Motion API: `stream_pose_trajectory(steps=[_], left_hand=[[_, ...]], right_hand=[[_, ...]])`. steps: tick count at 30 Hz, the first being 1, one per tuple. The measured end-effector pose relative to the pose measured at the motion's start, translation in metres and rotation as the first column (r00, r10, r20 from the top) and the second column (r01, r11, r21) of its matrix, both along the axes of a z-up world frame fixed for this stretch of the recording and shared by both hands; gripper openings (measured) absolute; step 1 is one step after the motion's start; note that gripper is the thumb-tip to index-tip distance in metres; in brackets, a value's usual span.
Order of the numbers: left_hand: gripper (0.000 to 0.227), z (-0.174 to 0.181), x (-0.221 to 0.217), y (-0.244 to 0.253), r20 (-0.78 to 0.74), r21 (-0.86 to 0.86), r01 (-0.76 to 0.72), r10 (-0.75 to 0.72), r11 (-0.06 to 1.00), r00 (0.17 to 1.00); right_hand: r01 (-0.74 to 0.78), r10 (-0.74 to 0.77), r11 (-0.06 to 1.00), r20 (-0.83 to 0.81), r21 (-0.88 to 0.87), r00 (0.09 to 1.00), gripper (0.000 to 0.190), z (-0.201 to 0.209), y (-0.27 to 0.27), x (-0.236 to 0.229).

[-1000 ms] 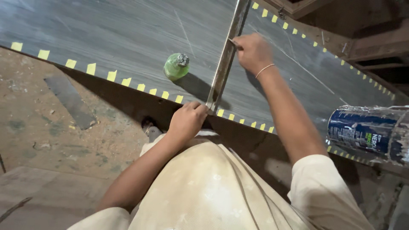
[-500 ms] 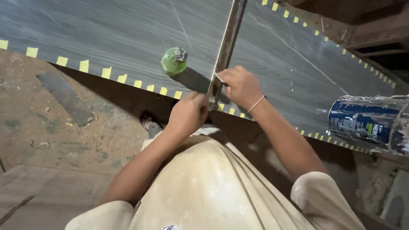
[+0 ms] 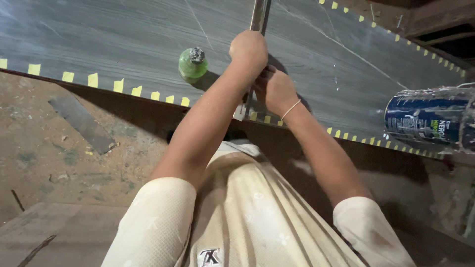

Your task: The person applies a liquid finish to a wooden frame using a small white pad and a green plastic bottle. They repeatedly pour liquid onto the frame and wipe it along the edges and corners.

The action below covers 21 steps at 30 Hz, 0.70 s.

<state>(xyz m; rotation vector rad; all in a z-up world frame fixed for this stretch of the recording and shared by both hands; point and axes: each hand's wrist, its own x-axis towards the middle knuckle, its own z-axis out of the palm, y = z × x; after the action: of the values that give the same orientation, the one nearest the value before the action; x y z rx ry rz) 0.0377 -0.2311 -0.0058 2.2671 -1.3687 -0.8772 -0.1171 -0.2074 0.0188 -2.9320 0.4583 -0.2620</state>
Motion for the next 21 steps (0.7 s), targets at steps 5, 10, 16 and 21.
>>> stream_pose_trajectory(steps=[5, 10, 16, 21], left_hand=[[0.019, -0.018, -0.008, -0.004, -0.138, -0.033, -0.190, 0.184, 0.981, 0.973], [0.020, -0.017, -0.007, -0.004, -0.112, -0.086, -0.157, 0.147, 0.984, 0.983], [0.019, -0.016, -0.008, -0.004, -0.154, -0.091, -0.207, 0.192, 0.974, 0.969], [0.017, -0.020, -0.009, 0.004, -0.099, -0.153, -0.148, 0.134, 0.977, 0.986]], right_hand=[[0.101, -0.098, 0.989, -0.038, 0.105, 0.994, 0.016, 0.006, 0.014, -0.002], [-0.036, 0.035, 0.999, -0.087, -0.006, 0.996, 0.017, 0.019, 0.052, -0.003], [-0.006, 0.001, 0.999, -0.148, -0.033, 0.989, 0.015, 0.033, 0.077, -0.015], [-0.002, 0.003, 1.000, 0.105, -0.012, 0.995, 0.017, 0.031, 0.059, -0.022]])
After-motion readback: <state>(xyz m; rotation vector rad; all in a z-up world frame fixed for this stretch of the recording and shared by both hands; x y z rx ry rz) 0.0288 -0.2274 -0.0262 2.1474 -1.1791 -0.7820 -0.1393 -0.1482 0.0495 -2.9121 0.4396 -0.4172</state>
